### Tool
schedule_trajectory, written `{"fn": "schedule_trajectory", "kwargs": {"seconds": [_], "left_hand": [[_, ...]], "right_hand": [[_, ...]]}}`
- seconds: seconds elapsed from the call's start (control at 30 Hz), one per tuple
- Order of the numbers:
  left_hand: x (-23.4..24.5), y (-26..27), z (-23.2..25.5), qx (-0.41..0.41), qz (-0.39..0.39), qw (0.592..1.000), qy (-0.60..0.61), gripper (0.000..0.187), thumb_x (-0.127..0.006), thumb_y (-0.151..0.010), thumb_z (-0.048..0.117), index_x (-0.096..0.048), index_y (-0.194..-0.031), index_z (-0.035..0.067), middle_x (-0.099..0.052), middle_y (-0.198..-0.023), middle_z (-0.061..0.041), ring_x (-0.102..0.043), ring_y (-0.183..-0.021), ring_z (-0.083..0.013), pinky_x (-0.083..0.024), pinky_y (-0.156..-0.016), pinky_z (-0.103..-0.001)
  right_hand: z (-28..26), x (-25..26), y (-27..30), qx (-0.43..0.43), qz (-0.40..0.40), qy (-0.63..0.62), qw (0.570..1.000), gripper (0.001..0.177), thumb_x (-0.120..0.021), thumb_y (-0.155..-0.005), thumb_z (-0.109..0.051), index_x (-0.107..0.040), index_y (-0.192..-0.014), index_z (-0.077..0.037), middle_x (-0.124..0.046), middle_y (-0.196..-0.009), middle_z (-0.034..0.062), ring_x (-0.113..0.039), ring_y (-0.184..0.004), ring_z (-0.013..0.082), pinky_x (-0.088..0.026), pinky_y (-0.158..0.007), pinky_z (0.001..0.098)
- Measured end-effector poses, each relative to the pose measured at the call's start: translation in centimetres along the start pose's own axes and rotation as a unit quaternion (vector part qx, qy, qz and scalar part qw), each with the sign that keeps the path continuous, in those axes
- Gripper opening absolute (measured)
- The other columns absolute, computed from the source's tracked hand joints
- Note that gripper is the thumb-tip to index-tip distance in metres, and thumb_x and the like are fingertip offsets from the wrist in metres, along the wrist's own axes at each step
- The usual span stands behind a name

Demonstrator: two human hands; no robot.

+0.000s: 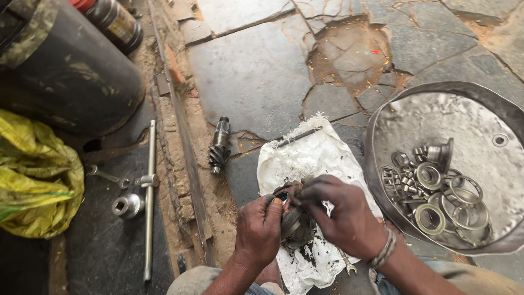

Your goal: The person wipes and cleans grease from a circular metal mechanical component using a cloth, then handles other bearing and gear components.

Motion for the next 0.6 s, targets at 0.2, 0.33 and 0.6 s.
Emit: {"fn": "schedule_trajectory", "kwargs": {"seconds": [0.2,0.33,0.6], "left_hand": [[0.1,-0.8,-1.0,-0.047,0.034,0.998,0.023,0.036,-0.054,-0.097,0.03,-0.068,-0.08,0.002,-0.066,-0.064,-0.014,-0.064,-0.058,-0.0224,-0.048,-0.058,-0.041],[-1.1,-1.0,-2.9,0.028,0.011,0.999,0.045,0.051,-0.05,-0.102,0.036,-0.062,-0.069,0.0,-0.056,-0.056,-0.015,-0.05,-0.053,-0.0219,-0.041,-0.054,-0.042],[-2.7,-0.9,-1.7,0.033,-0.01,0.994,0.101,0.04,-0.052,-0.099,0.034,-0.068,-0.085,0.001,-0.065,-0.064,-0.01,-0.061,-0.06,-0.0181,-0.049,-0.06,-0.038]], "right_hand": [[-4.0,-2.8,1.6,0.121,-0.064,-0.048,0.989,0.024,-0.073,-0.074,0.006,-0.072,-0.096,-0.005,-0.073,-0.102,0.0114,-0.07,-0.101,0.0278,-0.057,-0.086,0.0357],[-1.1,-1.2,1.4,0.05,-0.131,-0.157,0.978,0.015,-0.077,-0.084,0.001,-0.077,-0.098,-0.005,-0.079,-0.097,0.0067,-0.076,-0.093,0.0196,-0.059,-0.087,0.0332],[6.8,3.6,0.8,-0.348,0.08,-0.02,0.934,0.017,-0.082,-0.087,-0.021,-0.079,-0.097,-0.007,-0.081,-0.084,0.0058,-0.074,-0.071,0.0143,-0.061,-0.065,0.0278]]}}
Point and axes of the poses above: each hand's wrist, its own y-axis away from the middle knuckle, its own x-axis out of the back of the hand, z = x × y, the point moved 7 cm from there along -y, towards the middle knuckle
